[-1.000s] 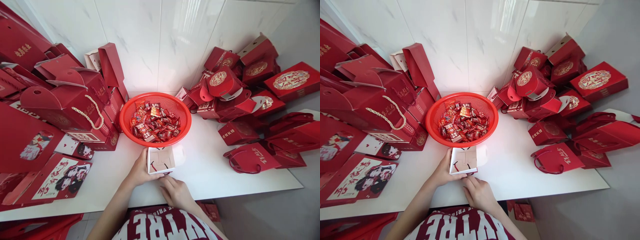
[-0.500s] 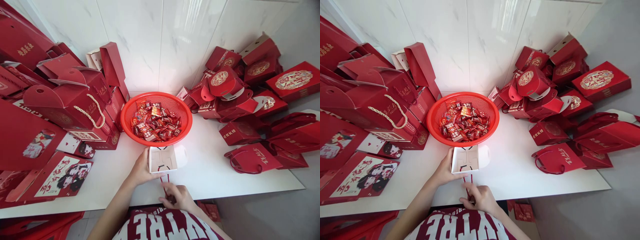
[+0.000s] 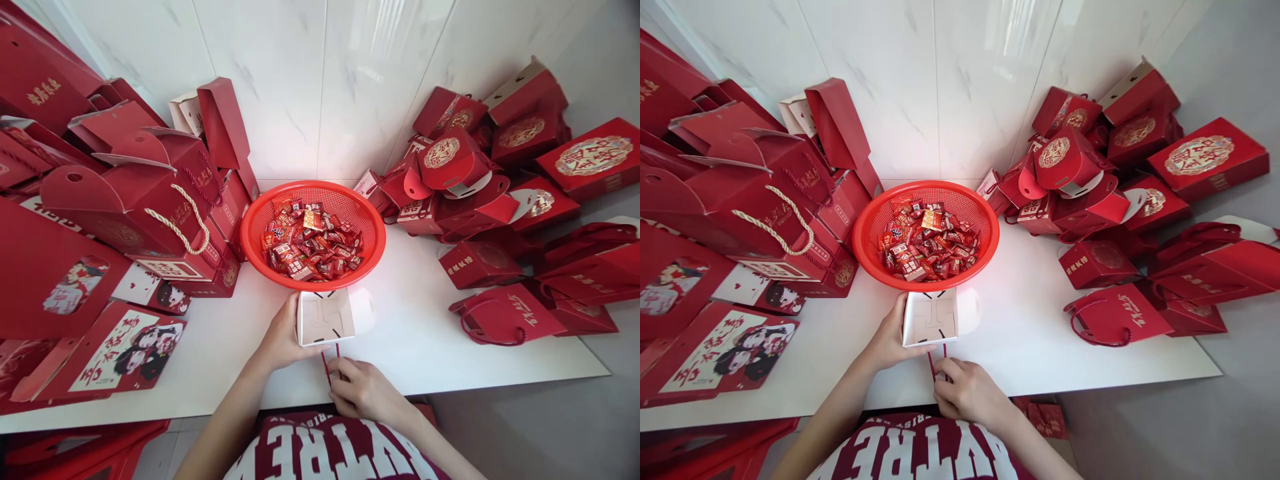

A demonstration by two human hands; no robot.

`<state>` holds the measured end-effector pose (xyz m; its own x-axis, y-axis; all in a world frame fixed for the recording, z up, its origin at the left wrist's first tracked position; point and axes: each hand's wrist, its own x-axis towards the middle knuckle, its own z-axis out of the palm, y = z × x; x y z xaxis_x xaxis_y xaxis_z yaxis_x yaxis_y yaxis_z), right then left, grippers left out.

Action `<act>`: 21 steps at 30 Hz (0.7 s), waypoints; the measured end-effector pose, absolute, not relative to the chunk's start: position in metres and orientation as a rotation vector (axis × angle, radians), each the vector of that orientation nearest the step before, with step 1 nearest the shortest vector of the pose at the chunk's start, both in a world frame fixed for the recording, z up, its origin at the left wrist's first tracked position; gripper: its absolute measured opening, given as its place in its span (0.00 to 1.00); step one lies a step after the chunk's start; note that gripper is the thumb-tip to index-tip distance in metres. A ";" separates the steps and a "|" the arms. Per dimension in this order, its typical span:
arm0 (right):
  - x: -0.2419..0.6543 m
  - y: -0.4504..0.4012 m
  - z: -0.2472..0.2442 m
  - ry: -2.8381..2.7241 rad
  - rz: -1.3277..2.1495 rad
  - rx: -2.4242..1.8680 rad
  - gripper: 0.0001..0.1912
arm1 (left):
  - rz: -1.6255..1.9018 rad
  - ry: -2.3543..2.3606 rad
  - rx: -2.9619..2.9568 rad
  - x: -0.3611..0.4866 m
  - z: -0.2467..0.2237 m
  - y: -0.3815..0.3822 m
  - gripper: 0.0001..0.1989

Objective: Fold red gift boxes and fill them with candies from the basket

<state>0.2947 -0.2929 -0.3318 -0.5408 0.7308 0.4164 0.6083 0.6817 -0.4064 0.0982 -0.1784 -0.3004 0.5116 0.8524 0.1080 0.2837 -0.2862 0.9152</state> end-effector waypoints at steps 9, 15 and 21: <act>0.340 -0.224 -0.209 -2.149 0.340 -0.835 0.10 | 0.727 0.847 1.720 0.092 -0.302 -0.176 0.48; 0.322 -0.108 -0.188 -2.592 0.883 -1.351 0.18 | 0.720 0.842 1.735 0.089 -0.302 -0.176 0.47; 0.306 -0.060 -0.221 -2.832 1.136 -1.383 0.13 | 0.684 0.842 1.739 0.087 -0.303 -0.175 0.48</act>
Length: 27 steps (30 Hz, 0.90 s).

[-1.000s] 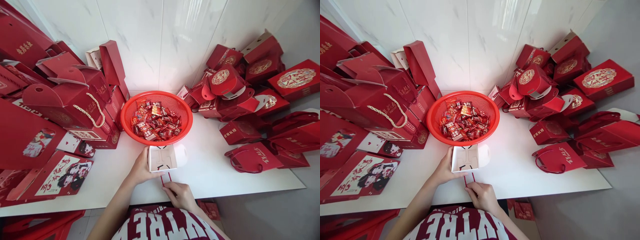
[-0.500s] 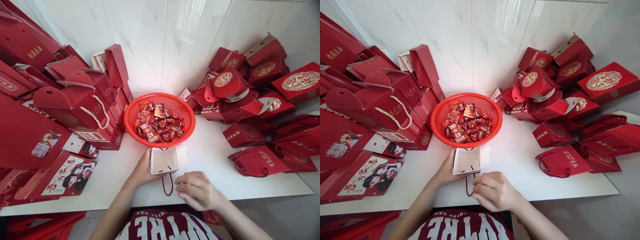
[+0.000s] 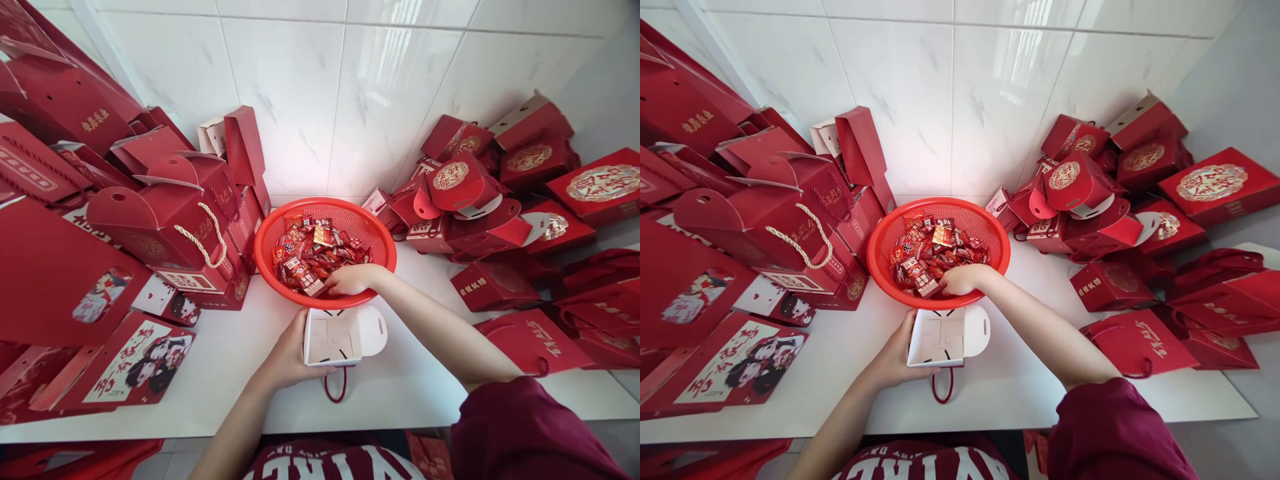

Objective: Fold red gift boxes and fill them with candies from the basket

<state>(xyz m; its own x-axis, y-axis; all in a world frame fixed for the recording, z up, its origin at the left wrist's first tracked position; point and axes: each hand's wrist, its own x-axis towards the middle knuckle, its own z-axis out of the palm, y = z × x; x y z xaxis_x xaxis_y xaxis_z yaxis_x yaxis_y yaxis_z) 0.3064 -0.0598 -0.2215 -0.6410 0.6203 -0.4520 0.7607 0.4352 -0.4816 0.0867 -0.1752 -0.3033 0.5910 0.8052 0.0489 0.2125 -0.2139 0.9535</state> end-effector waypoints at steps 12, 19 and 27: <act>0.315 -0.052 -0.243 2.579 -0.934 1.701 0.35 | 0.671 0.814 1.736 0.090 -0.301 -0.174 0.48; 0.314 -0.057 -0.249 2.482 -0.806 1.668 0.45 | 0.654 0.825 1.735 0.089 -0.303 -0.174 0.50; 0.311 -0.061 -0.244 2.695 -0.780 1.457 0.31 | 0.664 0.830 1.800 0.090 -0.304 -0.173 0.48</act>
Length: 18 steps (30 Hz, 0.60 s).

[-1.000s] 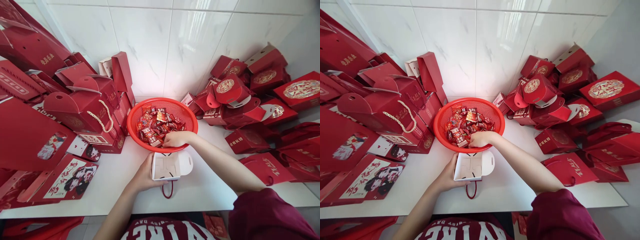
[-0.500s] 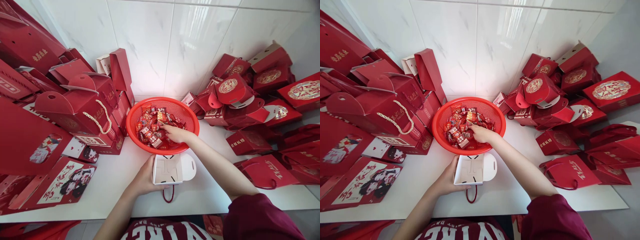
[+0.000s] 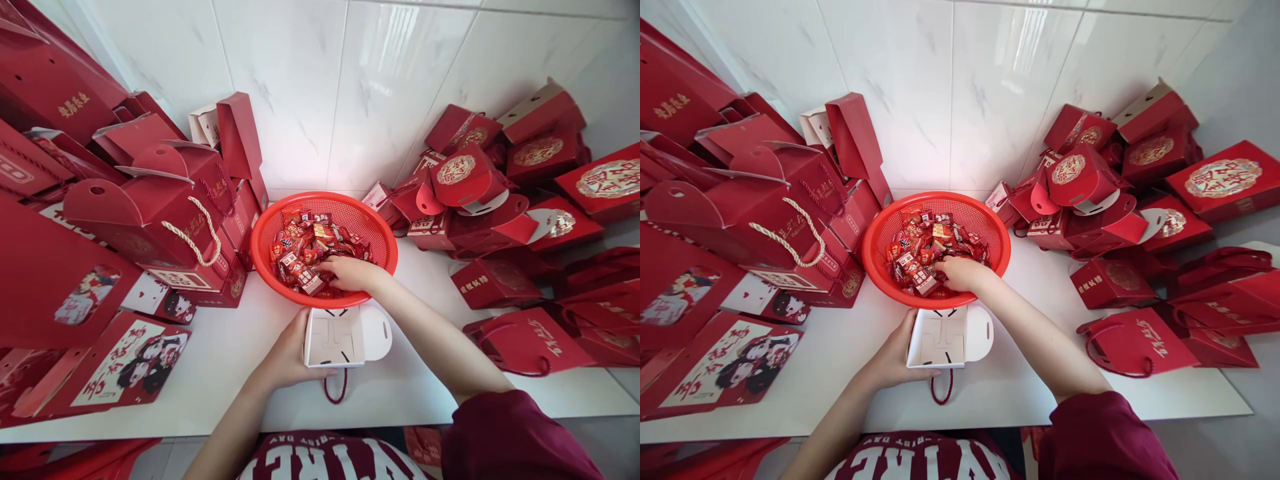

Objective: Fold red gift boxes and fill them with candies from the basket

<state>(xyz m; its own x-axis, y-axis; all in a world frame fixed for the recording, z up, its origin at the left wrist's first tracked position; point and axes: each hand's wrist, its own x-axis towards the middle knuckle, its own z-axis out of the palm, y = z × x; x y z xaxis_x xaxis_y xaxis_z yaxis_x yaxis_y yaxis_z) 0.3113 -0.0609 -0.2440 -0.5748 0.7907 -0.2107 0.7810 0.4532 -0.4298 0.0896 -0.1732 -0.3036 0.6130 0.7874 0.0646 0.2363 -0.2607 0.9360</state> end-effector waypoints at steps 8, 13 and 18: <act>0.320 -0.066 -0.233 -2.069 0.783 -1.297 0.13 | 0.664 0.821 1.763 0.090 -0.302 -0.174 0.49; 0.333 -0.081 -0.232 -1.446 1.255 -1.219 0.18 | 0.689 0.796 1.747 0.091 -0.303 -0.173 0.50; 0.336 -0.117 -0.219 -1.394 1.376 -1.107 0.15 | 0.685 0.804 1.766 0.093 -0.302 -0.173 0.49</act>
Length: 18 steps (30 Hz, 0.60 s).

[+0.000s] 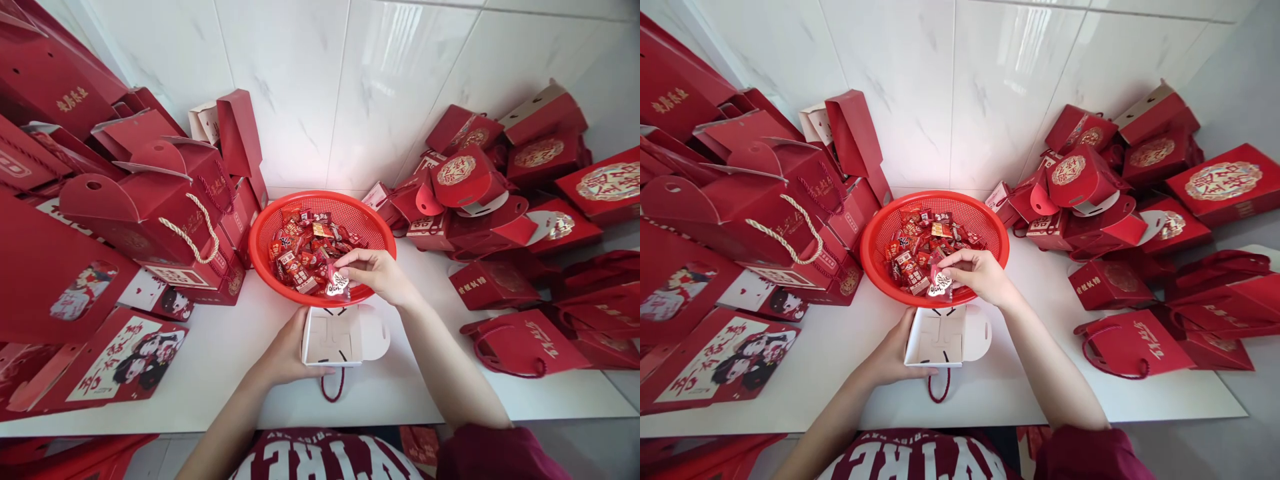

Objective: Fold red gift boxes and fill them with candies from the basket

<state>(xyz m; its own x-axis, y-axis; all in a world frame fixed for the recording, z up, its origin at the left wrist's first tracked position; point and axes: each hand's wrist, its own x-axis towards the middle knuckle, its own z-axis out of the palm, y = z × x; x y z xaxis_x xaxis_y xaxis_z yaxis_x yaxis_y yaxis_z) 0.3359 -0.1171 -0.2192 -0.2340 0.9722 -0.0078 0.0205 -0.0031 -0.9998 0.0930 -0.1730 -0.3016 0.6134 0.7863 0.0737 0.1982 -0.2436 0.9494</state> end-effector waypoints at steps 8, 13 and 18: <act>0.317 -0.179 -0.208 -2.338 0.918 -1.178 0.12 | 0.650 0.867 1.870 0.094 -0.300 -0.175 0.47; 0.300 -0.179 -0.233 -2.643 0.915 -1.299 0.14 | 0.632 0.877 1.859 0.095 -0.299 -0.174 0.50; 0.290 -0.181 -0.227 -2.926 0.698 -1.448 0.12 | 0.642 0.801 1.799 0.097 -0.301 -0.173 0.55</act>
<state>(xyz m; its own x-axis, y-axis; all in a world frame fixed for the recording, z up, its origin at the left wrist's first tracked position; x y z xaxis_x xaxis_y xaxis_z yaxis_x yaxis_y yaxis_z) 0.2902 -0.1807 -0.2272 -0.6078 0.7120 -0.3514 0.7940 0.5406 -0.2781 0.0972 -0.1728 -0.3015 0.6366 0.7689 0.0595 0.2251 -0.2590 0.9393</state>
